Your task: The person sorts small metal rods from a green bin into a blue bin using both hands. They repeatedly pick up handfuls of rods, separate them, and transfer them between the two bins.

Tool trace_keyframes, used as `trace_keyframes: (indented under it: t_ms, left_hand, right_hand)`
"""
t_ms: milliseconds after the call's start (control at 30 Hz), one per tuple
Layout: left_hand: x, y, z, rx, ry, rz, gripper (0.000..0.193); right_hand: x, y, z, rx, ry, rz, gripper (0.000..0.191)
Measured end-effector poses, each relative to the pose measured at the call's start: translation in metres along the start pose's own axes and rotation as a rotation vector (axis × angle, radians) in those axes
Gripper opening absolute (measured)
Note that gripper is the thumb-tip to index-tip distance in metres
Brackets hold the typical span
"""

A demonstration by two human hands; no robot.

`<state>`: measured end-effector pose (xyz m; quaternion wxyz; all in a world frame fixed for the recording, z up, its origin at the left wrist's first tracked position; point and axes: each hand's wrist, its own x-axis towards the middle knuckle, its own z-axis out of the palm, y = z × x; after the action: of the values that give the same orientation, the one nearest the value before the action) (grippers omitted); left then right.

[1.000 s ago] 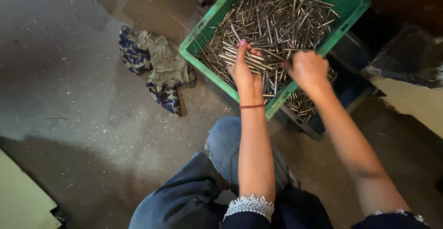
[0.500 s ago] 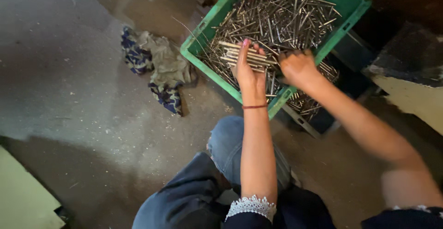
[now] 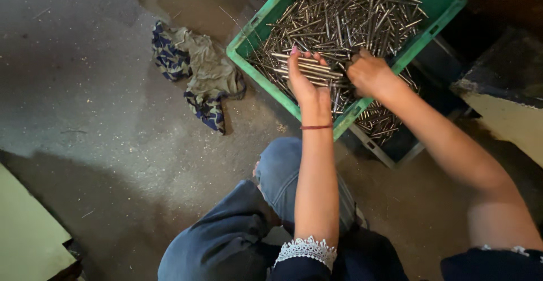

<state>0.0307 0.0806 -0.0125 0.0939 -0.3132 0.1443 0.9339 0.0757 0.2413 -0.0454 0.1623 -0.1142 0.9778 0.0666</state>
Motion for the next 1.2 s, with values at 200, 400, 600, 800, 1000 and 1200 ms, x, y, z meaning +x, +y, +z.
trace_keyframes:
  t_ms: [200, 400, 600, 800, 1000, 1200]
  left_hand:
    - [0.006, -0.001, -0.003, -0.055, -0.042, -0.008, 0.022]
    - [0.01, 0.003, -0.005, -0.079, -0.019, -0.008, 0.022]
    - [0.01, 0.003, -0.005, -0.079, -0.008, -0.011, 0.021]
    - [0.008, 0.003, -0.005, -0.07, -0.009, -0.001, 0.021]
    - [0.007, 0.002, -0.004, -0.083, -0.003, -0.001, 0.019]
    - [0.007, -0.001, -0.002, -0.09, -0.007, -0.002, 0.019]
  right_hand:
    - [0.003, 0.001, -0.002, 0.001, 0.042, -0.125, 0.024]
    - [0.008, -0.003, -0.006, -0.085, -0.072, -0.162, 0.024]
    - [0.003, -0.002, -0.026, 0.004, -0.176, -0.03, 0.045]
    - [0.0, 0.019, -0.028, 0.073, -0.317, 0.052, 0.04]
    - [-0.004, 0.059, -0.023, 0.836, -0.129, -0.115, 0.038]
    - [-0.003, 0.071, -0.04, 1.256, 0.009, 0.116, 0.022]
